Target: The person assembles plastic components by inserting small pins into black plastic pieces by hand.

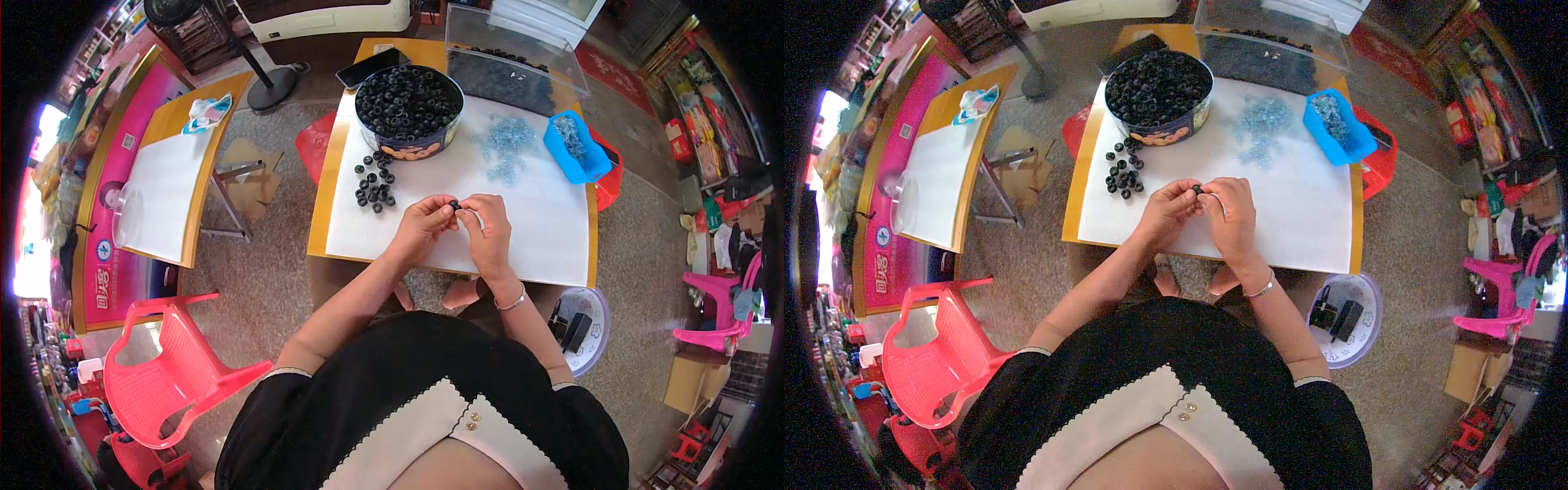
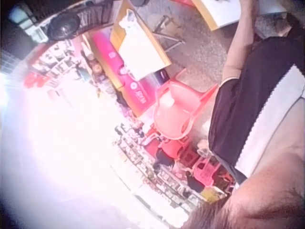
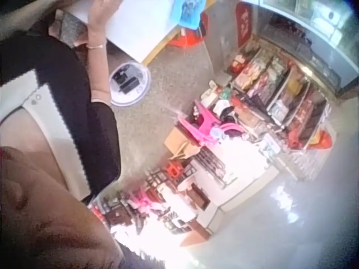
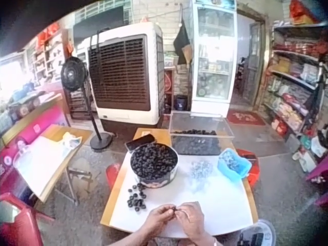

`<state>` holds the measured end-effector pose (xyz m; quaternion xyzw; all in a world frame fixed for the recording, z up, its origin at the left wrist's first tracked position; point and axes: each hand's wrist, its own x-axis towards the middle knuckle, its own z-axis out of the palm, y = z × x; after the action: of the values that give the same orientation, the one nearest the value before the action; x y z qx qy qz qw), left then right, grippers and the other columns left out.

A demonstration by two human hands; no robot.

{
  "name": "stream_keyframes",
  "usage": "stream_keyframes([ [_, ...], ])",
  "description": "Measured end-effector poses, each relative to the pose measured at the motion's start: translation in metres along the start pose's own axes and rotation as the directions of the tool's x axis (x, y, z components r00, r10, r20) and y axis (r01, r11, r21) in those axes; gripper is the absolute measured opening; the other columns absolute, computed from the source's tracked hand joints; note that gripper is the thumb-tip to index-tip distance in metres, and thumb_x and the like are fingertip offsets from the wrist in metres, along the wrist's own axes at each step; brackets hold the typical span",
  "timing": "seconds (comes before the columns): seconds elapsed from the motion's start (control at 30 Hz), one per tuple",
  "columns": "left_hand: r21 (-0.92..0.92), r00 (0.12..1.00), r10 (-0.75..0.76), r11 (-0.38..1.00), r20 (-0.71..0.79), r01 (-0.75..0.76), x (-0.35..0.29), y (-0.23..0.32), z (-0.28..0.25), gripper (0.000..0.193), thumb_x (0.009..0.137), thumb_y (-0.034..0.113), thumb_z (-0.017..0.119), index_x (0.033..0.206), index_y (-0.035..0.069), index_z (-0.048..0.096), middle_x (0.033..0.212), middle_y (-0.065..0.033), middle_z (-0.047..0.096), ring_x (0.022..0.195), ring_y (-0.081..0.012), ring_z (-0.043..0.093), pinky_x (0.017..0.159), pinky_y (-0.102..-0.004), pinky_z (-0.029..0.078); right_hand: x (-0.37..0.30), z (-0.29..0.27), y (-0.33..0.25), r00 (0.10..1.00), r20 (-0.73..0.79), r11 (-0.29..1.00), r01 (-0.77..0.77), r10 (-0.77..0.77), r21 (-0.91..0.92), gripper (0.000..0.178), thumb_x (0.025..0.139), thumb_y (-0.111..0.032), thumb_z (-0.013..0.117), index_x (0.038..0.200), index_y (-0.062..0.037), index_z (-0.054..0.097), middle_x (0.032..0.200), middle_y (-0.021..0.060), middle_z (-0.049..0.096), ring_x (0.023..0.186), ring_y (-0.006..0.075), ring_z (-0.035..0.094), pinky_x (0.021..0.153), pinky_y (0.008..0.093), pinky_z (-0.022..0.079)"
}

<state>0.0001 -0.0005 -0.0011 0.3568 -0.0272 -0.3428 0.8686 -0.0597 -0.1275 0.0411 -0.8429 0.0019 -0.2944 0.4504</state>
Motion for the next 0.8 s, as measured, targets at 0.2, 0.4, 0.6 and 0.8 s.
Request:
stream_keyframes([
  [0.2,-0.001,0.999,0.005,1.0,0.046,-0.005,0.0,-0.004,-0.005,0.02,0.087,0.008,0.058,0.105,0.0,0.058,0.089,-0.0051,0.061,0.074,-0.0141,0.056,0.071,-0.0256,0.047,0.001,-0.004,0.012,0.911,0.293,0.811,-0.398,0.292,0.429,0.027,0.082,-0.008,0.058,0.108,-0.0023,0.056,0.101,0.0057,0.057,0.088,0.0151,0.052,0.078,0.0288,0.043],
  [0.4,-0.041,0.975,-0.037,0.998,0.218,0.047,0.005,-0.007,-0.016,0.026,0.087,0.014,0.058,0.111,0.002,0.055,0.099,-0.0051,0.06,0.083,-0.0141,0.058,0.074,-0.0275,0.048,-0.002,0.005,0.005,0.813,0.519,0.584,-0.563,0.264,0.585,0.046,0.091,-0.023,0.046,0.131,-0.001,0.041,0.098,-0.0003,0.054,0.078,0.0061,0.042,0.076,0.0187,0.037],
  [0.6,-0.085,0.971,-0.044,0.994,0.233,0.066,0.004,-0.008,-0.018,0.026,0.087,0.016,0.059,0.11,0.002,0.057,0.098,-0.0043,0.061,0.083,-0.014,0.058,0.074,-0.0271,0.048,-0.008,0.017,-0.001,0.875,0.387,0.689,-0.473,0.291,0.549,0.04,0.091,-0.024,0.043,0.124,-0.0005,0.046,0.083,-0.0038,0.05,0.071,0.0038,0.039,0.065,0.0168,0.034],
  [0.8,0.067,0.983,-0.065,0.996,0.172,0.054,-0.001,-0.008,-0.018,0.028,0.088,0.017,0.059,0.11,0.001,0.057,0.093,-0.0037,0.061,0.079,-0.014,0.058,0.073,-0.0264,0.048,-0.008,0.022,-0.004,0.865,0.338,0.701,-0.499,0.371,0.509,0.032,0.09,-0.024,0.043,0.112,-0.0029,0.052,0.081,-0.0034,0.048,0.067,0.0043,0.038,0.06,0.0188,0.034],
])
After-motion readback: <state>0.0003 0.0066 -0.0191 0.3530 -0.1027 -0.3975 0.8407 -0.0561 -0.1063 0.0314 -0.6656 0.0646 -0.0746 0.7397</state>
